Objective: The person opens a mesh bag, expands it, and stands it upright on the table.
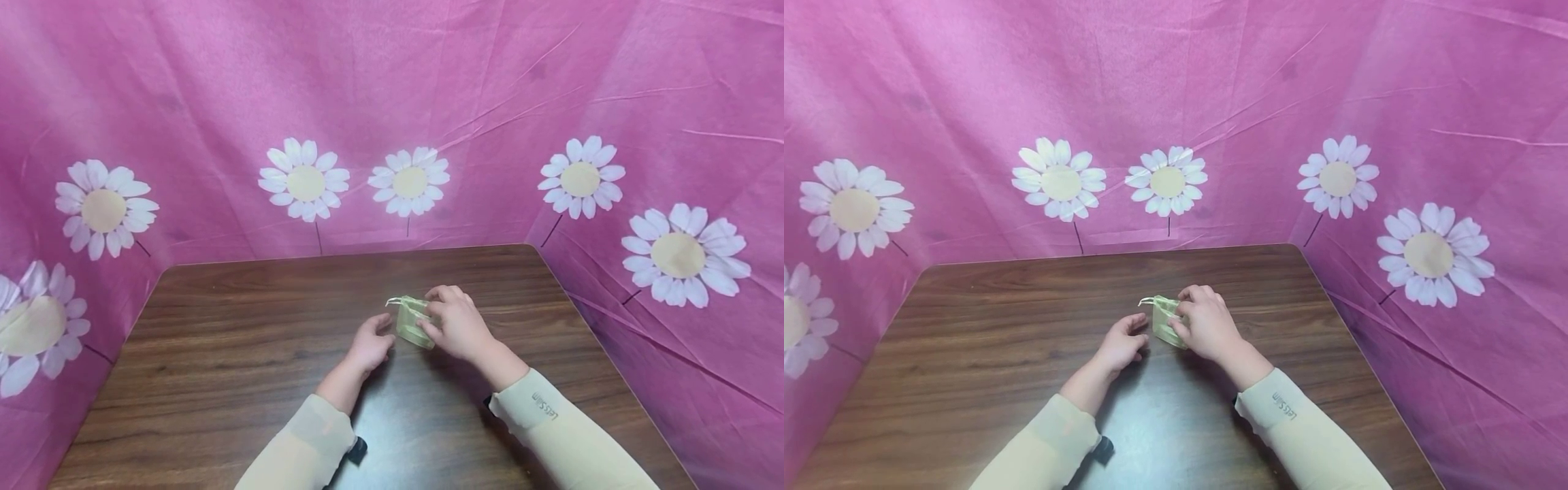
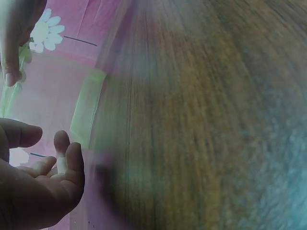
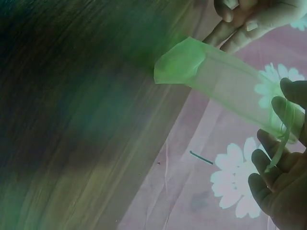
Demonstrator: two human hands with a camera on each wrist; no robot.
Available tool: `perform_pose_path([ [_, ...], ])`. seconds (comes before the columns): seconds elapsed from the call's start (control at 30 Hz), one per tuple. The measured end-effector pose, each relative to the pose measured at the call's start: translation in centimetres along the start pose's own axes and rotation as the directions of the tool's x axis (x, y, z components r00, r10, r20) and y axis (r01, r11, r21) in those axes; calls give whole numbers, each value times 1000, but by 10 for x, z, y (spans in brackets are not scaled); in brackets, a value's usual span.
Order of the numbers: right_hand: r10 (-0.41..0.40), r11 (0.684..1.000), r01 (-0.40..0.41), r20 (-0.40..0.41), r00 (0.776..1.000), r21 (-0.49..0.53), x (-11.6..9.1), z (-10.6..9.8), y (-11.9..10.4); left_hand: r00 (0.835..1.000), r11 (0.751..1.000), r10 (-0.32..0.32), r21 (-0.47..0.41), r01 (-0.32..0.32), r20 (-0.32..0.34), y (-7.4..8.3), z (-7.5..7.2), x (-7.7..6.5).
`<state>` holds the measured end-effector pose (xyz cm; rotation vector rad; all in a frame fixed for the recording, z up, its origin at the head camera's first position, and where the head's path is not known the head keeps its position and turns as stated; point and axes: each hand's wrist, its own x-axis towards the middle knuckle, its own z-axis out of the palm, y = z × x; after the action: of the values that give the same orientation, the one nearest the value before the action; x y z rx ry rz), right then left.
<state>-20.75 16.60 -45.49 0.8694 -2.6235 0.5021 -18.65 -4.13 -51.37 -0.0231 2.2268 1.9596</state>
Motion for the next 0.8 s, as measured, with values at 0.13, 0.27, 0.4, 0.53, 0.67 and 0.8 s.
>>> perform_pose_path([
  [0.13,9,1000,-10,2,1000,21,0,-2,-1,1000,1000,-2,-6,2,0,1,0,0],
  [0.27,4,999,-4,-9,1000,32,-1,-3,-2,1000,1000,-10,-12,10,-1,2,0,-1],
  [0.4,-17,999,18,-24,1000,37,-2,-4,-3,1000,1000,-17,-18,17,-5,4,0,-1],
  [0.53,-36,998,37,-30,999,49,-3,-4,-5,1000,1000,-14,-17,14,-13,4,1,-2],
  [0.67,-48,997,50,-35,998,59,-4,-6,-7,1000,1000,-15,-12,15,-23,4,0,-3],
  [0.8,-71,996,74,-55,996,54,-4,-7,-9,999,1000,-25,-15,24,-33,4,1,-2],
])
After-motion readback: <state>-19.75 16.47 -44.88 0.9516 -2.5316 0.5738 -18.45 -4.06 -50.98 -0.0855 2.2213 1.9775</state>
